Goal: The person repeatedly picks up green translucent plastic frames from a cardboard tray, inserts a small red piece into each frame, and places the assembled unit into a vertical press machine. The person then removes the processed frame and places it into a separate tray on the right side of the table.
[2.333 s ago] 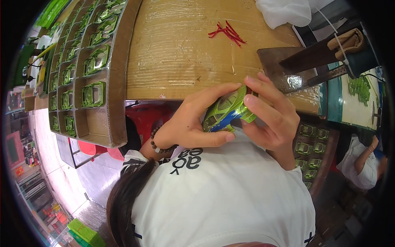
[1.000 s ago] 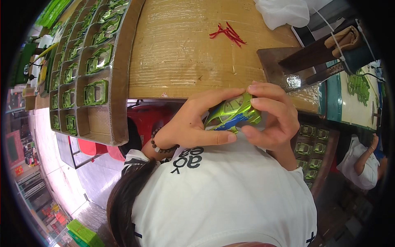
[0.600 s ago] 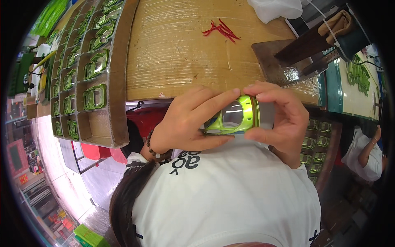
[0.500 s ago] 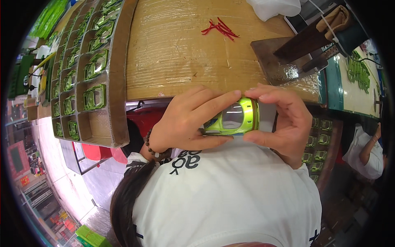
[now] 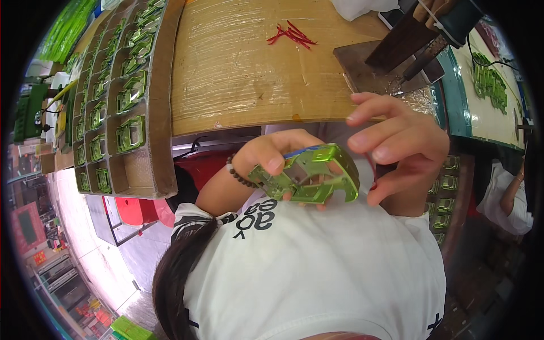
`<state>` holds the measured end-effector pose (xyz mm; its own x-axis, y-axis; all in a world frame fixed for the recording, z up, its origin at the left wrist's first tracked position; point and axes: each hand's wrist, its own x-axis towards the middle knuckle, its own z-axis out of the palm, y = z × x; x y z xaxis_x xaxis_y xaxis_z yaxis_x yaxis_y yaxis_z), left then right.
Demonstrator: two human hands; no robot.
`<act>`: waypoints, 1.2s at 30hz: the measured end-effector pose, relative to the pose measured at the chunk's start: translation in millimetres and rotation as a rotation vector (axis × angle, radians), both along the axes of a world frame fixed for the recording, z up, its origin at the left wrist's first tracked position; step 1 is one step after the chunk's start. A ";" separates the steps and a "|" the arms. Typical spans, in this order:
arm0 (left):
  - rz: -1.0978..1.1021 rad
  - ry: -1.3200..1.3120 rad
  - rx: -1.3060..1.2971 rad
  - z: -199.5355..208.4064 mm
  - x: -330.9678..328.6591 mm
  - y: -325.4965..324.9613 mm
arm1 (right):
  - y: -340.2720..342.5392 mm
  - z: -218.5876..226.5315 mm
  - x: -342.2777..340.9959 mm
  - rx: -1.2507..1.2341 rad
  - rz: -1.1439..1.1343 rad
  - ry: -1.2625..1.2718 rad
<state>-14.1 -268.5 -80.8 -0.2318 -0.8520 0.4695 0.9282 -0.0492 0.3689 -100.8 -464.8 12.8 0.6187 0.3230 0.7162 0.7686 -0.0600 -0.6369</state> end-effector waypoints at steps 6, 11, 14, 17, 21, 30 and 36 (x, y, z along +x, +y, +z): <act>-0.222 0.213 -0.261 -10.2 -17.6 -24.0 | 5.2 3.4 0.9 -0.091 0.007 -0.015; -0.199 0.266 -0.211 -9.3 -20.6 -24.1 | 3.8 -6.4 2.1 -0.014 0.027 0.002; -0.067 0.318 -0.107 -3.1 -28.9 -21.5 | 4.1 -14.3 3.5 0.012 0.036 -0.039; -0.070 0.340 -0.085 0.5 -29.6 -24.3 | 5.5 -21.1 2.4 0.062 0.031 -0.071; -0.195 0.358 -0.175 -1.3 -25.2 -34.0 | 12.1 -34.2 0.5 0.137 -0.004 -0.083; -0.177 0.461 0.050 -5.0 -40.8 -27.3 | 15.1 -55.6 -4.6 0.319 -0.107 -0.045; -0.194 0.390 0.057 -1.5 -33.1 -29.1 | 12.9 -57.1 -7.2 0.345 -0.136 0.058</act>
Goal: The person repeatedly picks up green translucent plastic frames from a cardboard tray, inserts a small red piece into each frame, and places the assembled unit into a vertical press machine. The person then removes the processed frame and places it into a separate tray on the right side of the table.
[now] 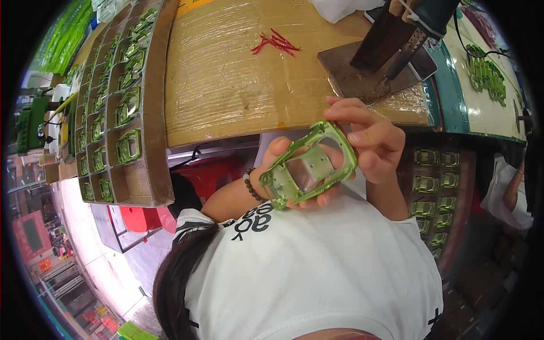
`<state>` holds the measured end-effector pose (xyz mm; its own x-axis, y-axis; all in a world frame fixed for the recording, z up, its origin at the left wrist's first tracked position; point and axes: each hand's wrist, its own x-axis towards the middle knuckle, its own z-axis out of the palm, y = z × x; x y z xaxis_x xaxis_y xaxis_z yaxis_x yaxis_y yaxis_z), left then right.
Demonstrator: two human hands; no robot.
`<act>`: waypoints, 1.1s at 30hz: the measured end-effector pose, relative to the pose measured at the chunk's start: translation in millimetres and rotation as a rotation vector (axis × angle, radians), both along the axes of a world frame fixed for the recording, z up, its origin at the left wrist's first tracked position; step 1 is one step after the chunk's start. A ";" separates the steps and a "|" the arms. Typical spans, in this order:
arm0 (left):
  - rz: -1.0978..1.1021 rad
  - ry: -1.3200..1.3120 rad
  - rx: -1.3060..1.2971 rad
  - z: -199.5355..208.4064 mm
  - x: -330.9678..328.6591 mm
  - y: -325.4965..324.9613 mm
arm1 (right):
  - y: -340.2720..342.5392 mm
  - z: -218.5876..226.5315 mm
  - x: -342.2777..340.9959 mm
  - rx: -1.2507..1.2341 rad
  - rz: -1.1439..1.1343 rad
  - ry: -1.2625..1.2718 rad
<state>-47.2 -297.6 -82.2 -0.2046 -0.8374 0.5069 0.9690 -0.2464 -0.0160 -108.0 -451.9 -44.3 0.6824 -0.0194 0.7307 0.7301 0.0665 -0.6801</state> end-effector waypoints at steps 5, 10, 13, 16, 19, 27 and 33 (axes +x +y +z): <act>0.038 0.093 0.076 4.8 -0.8 -4.7 | 16.3 -4.2 -9.0 0.398 0.000 0.162; 0.013 0.169 -0.111 -8.9 -12.4 -8.6 | 1.6 -1.2 0.7 -0.052 -0.130 -0.028; -0.014 0.188 -0.235 -12.4 -6.7 -17.2 | 6.6 7.2 -4.8 -0.161 -0.263 0.048; 0.010 0.240 -0.304 -22.9 -11.7 -18.9 | 4.8 13.8 -8.5 -0.164 -0.103 0.096; -0.073 0.355 -0.384 -28.2 -21.3 -18.5 | 3.5 17.9 -6.4 -0.285 -0.042 -0.023; -0.001 0.012 0.244 24.4 -2.3 -5.4 | 34.8 -28.9 -27.7 0.573 0.121 0.172; 0.259 -0.651 0.553 41.6 -18.5 -15.1 | 36.7 -35.9 -52.9 1.019 0.151 0.487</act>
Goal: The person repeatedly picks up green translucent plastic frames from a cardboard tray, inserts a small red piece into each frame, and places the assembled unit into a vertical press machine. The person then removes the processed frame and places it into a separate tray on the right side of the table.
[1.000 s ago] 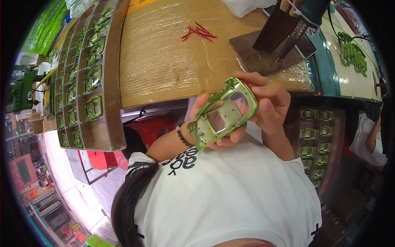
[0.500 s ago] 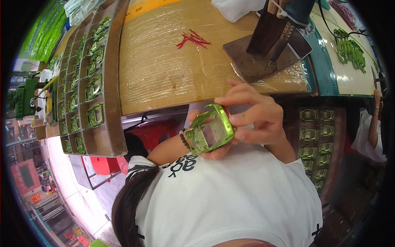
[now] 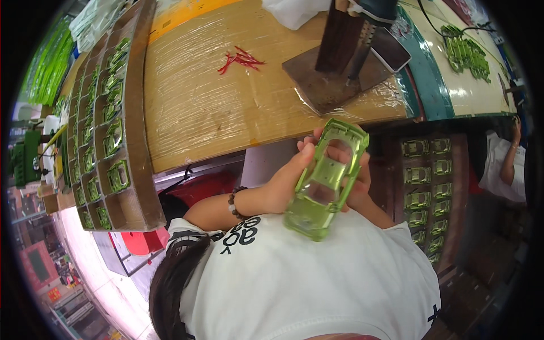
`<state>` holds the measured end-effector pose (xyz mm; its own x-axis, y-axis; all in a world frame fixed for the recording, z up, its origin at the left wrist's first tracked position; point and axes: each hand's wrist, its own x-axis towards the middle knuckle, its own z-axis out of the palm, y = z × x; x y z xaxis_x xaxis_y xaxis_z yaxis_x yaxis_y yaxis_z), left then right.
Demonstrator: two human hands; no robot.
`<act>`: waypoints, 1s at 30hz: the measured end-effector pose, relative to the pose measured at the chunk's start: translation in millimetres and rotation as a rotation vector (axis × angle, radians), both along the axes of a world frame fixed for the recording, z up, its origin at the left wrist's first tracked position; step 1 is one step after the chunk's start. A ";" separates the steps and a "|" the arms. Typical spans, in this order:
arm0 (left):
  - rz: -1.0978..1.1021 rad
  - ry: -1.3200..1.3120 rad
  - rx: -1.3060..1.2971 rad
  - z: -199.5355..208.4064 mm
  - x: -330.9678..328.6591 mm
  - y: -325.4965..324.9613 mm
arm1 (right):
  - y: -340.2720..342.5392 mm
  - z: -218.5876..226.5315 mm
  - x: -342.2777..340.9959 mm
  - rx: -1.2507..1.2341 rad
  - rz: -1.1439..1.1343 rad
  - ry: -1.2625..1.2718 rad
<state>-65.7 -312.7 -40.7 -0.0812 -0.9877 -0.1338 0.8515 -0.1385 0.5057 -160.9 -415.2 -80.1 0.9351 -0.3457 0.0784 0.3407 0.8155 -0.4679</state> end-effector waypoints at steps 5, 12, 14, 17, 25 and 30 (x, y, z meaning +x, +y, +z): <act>0.082 -0.590 0.045 8.0 6.5 -5.0 | -9.6 9.5 -8.6 0.342 0.009 0.132; 0.728 -1.071 -0.009 14.8 37.2 2.9 | -37.4 54.9 -1.6 0.404 0.187 0.192; 0.770 -1.130 0.004 21.9 42.9 -5.1 | -40.9 64.7 1.6 0.410 0.168 0.326; 0.730 -1.090 0.042 22.9 48.7 -21.4 | -49.2 62.2 9.1 0.416 0.228 0.292; 0.621 -0.856 -0.159 10.0 54.7 -30.4 | -63.6 49.7 22.8 0.748 0.252 0.093; 0.607 -0.890 -0.274 -1.4 62.0 -23.2 | -64.8 55.5 30.0 0.694 0.333 0.185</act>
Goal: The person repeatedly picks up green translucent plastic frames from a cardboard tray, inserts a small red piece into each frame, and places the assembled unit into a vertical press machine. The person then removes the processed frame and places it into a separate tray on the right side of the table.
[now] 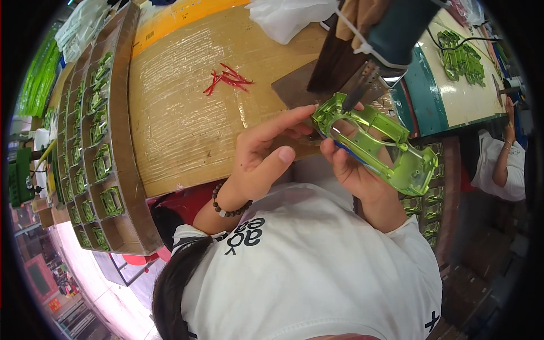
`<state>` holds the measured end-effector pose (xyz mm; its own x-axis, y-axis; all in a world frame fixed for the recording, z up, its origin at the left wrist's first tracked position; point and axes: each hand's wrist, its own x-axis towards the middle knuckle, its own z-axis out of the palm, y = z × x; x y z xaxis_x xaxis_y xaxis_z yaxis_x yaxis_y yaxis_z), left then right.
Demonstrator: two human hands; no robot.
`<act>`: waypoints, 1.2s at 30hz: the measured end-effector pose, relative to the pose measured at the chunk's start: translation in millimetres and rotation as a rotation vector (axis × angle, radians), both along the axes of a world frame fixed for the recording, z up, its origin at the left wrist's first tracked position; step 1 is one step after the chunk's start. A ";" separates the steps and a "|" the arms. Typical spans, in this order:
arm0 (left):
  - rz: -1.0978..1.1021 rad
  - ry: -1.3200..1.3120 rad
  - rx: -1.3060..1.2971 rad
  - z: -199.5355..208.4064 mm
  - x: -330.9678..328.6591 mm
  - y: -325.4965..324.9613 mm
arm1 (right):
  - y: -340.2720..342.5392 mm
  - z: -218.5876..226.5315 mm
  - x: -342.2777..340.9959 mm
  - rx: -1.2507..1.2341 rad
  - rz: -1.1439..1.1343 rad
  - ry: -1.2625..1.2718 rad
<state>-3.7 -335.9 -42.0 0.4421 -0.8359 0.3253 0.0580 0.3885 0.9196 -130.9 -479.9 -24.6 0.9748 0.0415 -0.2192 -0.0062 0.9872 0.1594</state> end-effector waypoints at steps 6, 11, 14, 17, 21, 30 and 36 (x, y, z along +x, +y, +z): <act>-0.086 0.054 -0.074 0.6 0.0 2.2 | 2.0 13.2 -1.7 -0.122 0.010 0.107; -0.069 -0.095 -0.071 -0.1 2.9 1.0 | 0.1 15.6 -3.1 -0.186 0.054 0.127; -0.041 -0.127 -0.042 2.4 0.8 -0.5 | -1.6 19.5 -3.2 -0.160 0.078 0.142; -0.034 -0.151 -0.062 0.2 1.2 -1.6 | -2.6 19.6 -2.5 -0.106 0.105 0.142; -0.041 -0.161 -0.047 2.4 1.5 -1.0 | -9.4 6.0 -8.2 0.068 0.121 -0.004; -0.058 -0.292 -0.081 1.6 5.2 -3.8 | -3.5 19.0 -8.6 -0.075 0.018 0.127; -0.073 -0.326 -0.082 4.3 6.5 -4.3 | -8.4 7.1 -11.2 0.079 0.055 0.085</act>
<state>2.8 -340.3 -37.8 0.2441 -0.8268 0.5067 -0.2034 0.4673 0.8604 -142.2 -488.3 -17.5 0.9486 0.1148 -0.2950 -0.0432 0.9701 0.2387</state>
